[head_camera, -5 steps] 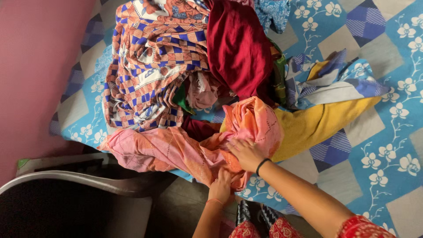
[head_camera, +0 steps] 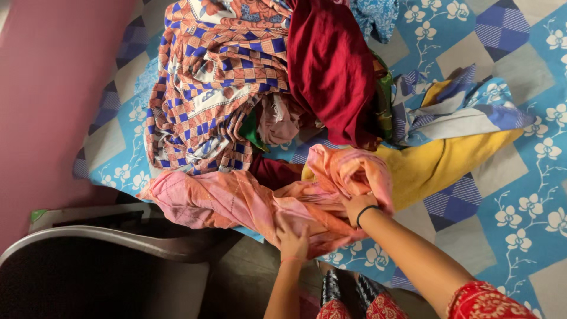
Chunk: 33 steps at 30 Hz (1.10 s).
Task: The person picks up and folds a shirt and other pieces of clothing by hand on a bed.
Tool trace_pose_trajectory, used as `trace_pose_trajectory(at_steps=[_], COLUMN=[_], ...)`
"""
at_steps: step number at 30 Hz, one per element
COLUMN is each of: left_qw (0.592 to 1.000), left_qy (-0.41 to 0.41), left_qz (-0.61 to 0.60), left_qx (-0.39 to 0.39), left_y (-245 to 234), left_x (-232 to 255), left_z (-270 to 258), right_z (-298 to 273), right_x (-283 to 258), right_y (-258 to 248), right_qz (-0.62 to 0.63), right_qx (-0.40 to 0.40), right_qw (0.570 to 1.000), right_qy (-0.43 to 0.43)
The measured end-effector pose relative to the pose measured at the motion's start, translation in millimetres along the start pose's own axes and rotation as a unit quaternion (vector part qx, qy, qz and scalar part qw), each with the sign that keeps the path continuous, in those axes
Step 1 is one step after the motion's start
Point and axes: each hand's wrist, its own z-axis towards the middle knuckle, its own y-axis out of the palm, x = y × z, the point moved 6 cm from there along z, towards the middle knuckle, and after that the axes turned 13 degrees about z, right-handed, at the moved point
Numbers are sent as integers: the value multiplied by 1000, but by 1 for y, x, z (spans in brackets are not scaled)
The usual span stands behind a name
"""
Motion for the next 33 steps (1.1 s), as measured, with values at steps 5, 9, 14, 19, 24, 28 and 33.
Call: trace_pose_trajectory(at_steps=[5,9,14,19,24,28,33], left_qw=[937,828,796,646,736,889,912], left_qy=[-321,-470,-232,-98,184,232,389], left_qz=[-138,-303,-555,-753,-634,-295,80], left_qx=[-25,-43,63,-76,-152,-262,-99], left_y=[25,36,1,-83,-152,-133,-143], left_x=[-45,-53,8,132,220,238,281], left_z=[13,-2,41,53,24,17,-26], right_z=[-43,-113,-163,-213,-284,-336,-305], right_x=[5,8,36,79,140,146,133], right_y=[76,69,20,-51,-109,-145,-132], right_qz=[110,300,435,420,464,300,545], right_qx=[49,46,233,487,565,730,551], right_qw=[992,953,870,755,680,608,632], right_qy=[-33,25,22,-130,-52,-78,-13])
